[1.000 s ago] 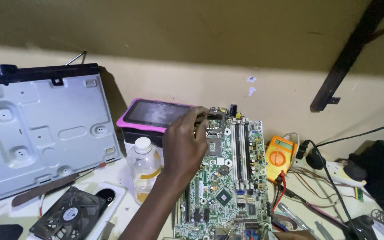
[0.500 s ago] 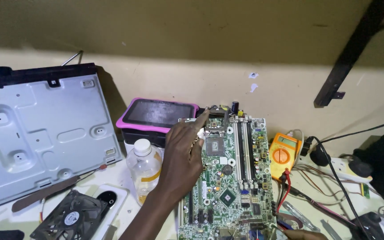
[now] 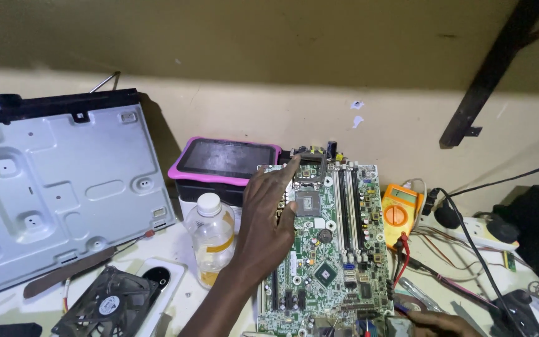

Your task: Testing electrical components on a motherboard using a multimeter and then removing the CPU from its socket.

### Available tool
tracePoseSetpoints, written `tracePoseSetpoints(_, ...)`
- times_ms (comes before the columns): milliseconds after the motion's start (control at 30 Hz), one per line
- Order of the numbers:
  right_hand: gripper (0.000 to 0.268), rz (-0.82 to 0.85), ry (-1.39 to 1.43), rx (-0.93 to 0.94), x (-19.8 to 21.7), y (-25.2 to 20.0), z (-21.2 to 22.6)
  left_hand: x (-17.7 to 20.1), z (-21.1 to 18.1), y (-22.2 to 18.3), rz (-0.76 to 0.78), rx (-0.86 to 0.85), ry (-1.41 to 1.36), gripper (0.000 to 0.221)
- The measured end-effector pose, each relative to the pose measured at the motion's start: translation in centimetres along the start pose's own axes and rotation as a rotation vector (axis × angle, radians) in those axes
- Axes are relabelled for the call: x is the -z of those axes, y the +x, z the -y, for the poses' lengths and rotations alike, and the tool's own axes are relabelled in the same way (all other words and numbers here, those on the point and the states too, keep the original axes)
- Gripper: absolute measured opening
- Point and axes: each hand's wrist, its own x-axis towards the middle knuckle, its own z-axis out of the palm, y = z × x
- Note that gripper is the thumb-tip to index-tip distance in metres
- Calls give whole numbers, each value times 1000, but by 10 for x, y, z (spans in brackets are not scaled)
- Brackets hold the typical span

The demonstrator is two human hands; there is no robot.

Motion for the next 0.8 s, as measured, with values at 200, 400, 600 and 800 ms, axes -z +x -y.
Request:
tracePoseSetpoints(200, 62, 112, -296, 203, -93, -79, 43, -1, 7, 3, -2, -3, -23, 69)
tracePoseSetpoints(400, 58, 39, 71, 514, -206, -160, 79, -6, 5, -1, 38, 104, 23, 82)
tracePoseSetpoints(600, 38, 67, 70, 516, -247, -147, 109, -3, 7, -1, 52, 143, 31, 84)
tracePoseSetpoints(800, 35, 131, 24, 545, -268, -133, 119, -4, 9, -2, 20, 99, 25, 79)
